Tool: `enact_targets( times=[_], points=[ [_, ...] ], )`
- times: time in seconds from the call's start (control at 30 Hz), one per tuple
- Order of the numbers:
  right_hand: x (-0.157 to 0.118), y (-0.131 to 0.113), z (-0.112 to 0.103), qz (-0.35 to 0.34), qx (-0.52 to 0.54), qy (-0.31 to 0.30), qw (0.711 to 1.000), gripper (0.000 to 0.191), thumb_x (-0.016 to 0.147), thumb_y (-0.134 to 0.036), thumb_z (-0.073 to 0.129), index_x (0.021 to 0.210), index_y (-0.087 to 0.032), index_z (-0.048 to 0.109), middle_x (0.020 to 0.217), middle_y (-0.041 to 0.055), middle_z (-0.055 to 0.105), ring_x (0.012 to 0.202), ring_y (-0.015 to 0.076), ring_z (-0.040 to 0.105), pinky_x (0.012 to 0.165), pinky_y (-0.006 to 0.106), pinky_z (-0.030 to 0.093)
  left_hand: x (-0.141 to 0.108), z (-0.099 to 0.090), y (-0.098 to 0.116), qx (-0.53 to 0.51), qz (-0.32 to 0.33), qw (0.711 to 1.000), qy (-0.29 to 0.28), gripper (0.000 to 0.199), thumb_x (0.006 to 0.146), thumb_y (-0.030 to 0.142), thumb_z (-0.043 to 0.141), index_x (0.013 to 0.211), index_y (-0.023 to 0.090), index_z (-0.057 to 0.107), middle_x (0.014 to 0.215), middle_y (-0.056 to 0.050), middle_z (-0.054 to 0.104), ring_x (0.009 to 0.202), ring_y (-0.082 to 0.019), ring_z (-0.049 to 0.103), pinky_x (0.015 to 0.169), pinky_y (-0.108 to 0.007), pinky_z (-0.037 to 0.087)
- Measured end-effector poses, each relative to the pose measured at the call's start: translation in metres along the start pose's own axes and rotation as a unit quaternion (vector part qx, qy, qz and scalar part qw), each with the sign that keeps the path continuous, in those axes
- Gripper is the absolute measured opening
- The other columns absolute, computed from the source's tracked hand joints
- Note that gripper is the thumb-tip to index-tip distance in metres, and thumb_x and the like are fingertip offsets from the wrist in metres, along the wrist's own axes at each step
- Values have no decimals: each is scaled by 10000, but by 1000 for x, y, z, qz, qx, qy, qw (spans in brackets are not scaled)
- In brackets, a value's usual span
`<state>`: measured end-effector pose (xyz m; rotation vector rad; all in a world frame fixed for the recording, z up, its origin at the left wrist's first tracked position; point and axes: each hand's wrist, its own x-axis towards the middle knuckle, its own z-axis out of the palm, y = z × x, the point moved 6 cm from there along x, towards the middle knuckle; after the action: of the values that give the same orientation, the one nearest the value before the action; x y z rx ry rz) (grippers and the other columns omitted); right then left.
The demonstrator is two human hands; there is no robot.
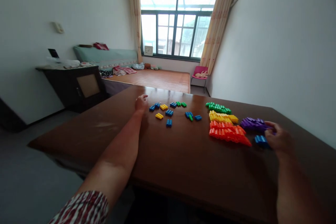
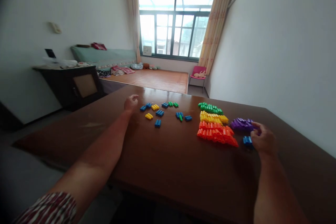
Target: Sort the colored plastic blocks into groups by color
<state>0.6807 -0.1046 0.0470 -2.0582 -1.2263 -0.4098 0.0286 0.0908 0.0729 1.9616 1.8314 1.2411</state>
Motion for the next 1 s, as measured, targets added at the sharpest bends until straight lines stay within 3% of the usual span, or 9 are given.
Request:
enact_targets(
  times=[0.07, 0.13, 0.3, 0.43, 0.6, 0.77, 0.9, 1.0],
  points=[
    [-3, -9, 0, -16, -1, 16, 1000, 435, 789, -292, 438, 1147, -212, 672, 909, 113, 686, 766, 253, 603, 689, 366, 443, -4, 1, -29, 49, -75, 996, -2, 382, 905, 213, 412, 1219, 132, 615, 1158, -137, 690, 1046, -223, 645, 908, -318, 483],
    [-7, -16, -2, -27, -3, 27, 999, 434, 789, -314, 428, 1132, -218, 675, 904, 104, 683, 750, 255, 597, 679, 368, 439, -8, 12, -39, 78, -102, 992, -18, 368, 916, 280, 447, 1211, 148, 624, 1154, -118, 698, 1053, -213, 644, 907, -290, 478],
    [-10, -24, -1, -32, -7, 29, 999, 426, 781, -345, 422, 1094, -230, 688, 854, 95, 679, 693, 255, 577, 648, 374, 424, -13, 49, -21, 118, -46, 988, -86, 515, 876, 432, 550, 1329, 188, 548, 1385, -116, 558, 1287, -286, 480, 1034, -371, 396],
    [-12, -32, 7, -52, 9, 7, 999, 427, 770, -367, 430, 1072, -230, 699, 833, 98, 684, 636, 245, 567, 615, 373, 420, -18, 66, -6, 140, 31, 980, -141, 457, 839, 351, 606, 1293, 321, 567, 1387, -25, 555, 1293, -279, 455, 1049, -417, 384],
    [-18, -46, 10, -62, 40, -13, 997, 407, 754, -365, 442, 1034, -240, 710, 798, 85, 702, 562, 227, 562, 575, 369, 426, -23, 69, 3, 138, 55, 979, -140, 308, 801, 243, 632, 1108, 255, 656, 1180, -59, 629, 1126, -229, 561, 995, -339, 434],
    [-26, -63, 5, -71, 55, -12, 996, 393, 772, -318, 446, 1050, -235, 710, 787, 82, 718, 504, 195, 545, 550, 354, 426, -23, 59, 9, 128, 52, 983, -118, 276, 790, 269, 667, 1062, 226, 644, 1107, -59, 644, 1041, -220, 608, 917, -325, 479],
    [-36, -93, 3, -108, 97, -8, 989, 367, 807, -321, 465, 1070, -207, 694, 842, 90, 720, 551, 182, 587, 572, 329, 453, -24, 55, 47, 17, 104, 993, -60, 382, 842, 294, 624, 1215, 231, 573, 1196, -62, 616, 947, -187, 643, 860, -320, 506],
    [-53, -133, 6, -147, 183, -58, 970, 335, 844, -355, 483, 1080, -206, 669, 923, 83, 716, 668, 190, 643, 647, 331, 506, -43, 77, 101, -122, 178, 970, -111, 399, 793, 263, 676, 1179, 212, 586, 1162, -54, 621, 849, -152, 644, 780, -287, 528]
  ],
)
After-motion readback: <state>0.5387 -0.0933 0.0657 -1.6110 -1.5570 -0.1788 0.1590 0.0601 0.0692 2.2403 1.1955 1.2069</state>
